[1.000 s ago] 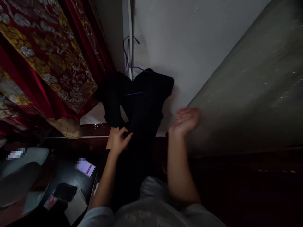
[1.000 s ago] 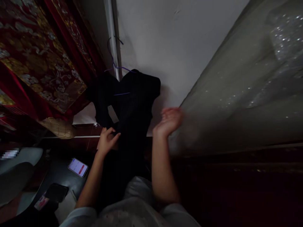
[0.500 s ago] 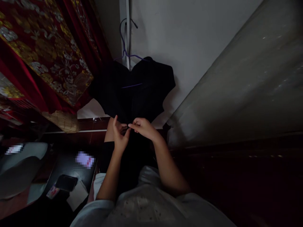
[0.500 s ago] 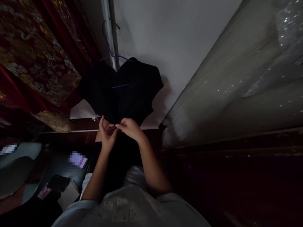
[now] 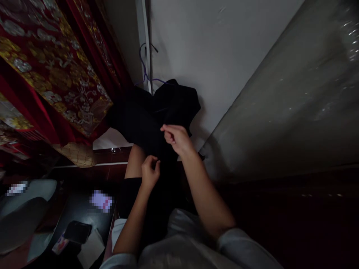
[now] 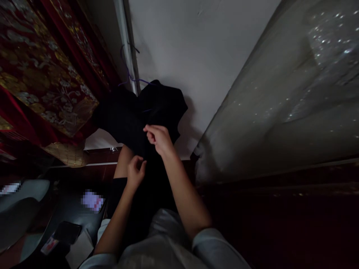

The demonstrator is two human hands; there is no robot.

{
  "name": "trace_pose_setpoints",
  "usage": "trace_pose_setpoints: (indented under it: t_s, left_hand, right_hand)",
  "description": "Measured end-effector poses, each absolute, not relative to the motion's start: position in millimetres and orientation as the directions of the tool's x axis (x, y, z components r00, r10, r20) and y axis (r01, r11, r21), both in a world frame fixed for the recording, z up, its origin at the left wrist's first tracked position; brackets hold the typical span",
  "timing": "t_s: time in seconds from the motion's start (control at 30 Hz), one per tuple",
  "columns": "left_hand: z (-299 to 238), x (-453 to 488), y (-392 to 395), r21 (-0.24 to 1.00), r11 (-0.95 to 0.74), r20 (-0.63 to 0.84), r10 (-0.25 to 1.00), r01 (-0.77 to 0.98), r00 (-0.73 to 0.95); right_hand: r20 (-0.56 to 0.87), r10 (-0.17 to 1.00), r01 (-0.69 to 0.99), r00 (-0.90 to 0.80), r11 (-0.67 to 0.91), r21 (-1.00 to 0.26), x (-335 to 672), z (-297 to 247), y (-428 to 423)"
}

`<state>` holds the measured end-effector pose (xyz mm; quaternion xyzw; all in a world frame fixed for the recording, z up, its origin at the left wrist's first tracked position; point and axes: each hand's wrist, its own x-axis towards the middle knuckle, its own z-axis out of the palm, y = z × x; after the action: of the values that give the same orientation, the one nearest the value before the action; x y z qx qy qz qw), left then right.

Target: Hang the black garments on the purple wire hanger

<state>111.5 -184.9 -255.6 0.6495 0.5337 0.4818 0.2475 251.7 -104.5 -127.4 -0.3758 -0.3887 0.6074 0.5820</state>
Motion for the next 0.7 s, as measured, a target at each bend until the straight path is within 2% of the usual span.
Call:
trace_pose_setpoints:
  t_s: [0.13,0.27,0.33,0.4,0.47,0.57,0.7]
  left_hand:
    - [-249,114,-176,0.77,-0.28,0.3,0.952,0.573,0.062]
    - [-192,106,-169,0.744,-0.322,0.261,0.947,0.586,0.189]
    - [-145,100,-160,0.672,-0.449,0.365,0.893,0.589,0.263]
    - [-97,97,-143,0.625,-0.569,0.568,0.801,0.534,0.189]
    - [-58,97,-122,0.561,-0.643,0.698,0.706,0.521,0.118]
    - [-29,102,-98,0.485,-0.682,0.726,0.663,0.548,0.182]
    - [-21,104,-94,0.469,-0.689,0.738,0.65,0.553,0.184]
  right_hand:
    - [0.142,0.989,-0.436,0.04,0.145,-0.888,250,-56,-67]
    - [0.24,0.971,-0.4,0.012,0.225,-0.889,243,-36,-69]
    - [0.257,0.966,-0.379,-0.006,0.235,-0.895,243,-39,-78]
    - [0.256,0.967,-0.357,-0.014,0.234,-0.904,244,-42,-85]
    - [0.269,0.963,-0.332,-0.02,0.247,-0.91,246,-40,-89]
    - [0.314,0.949,-0.284,-0.017,0.296,-0.912,245,-39,-87]
    - [0.364,0.929,-0.163,0.064,0.369,-0.915,237,-70,-73]
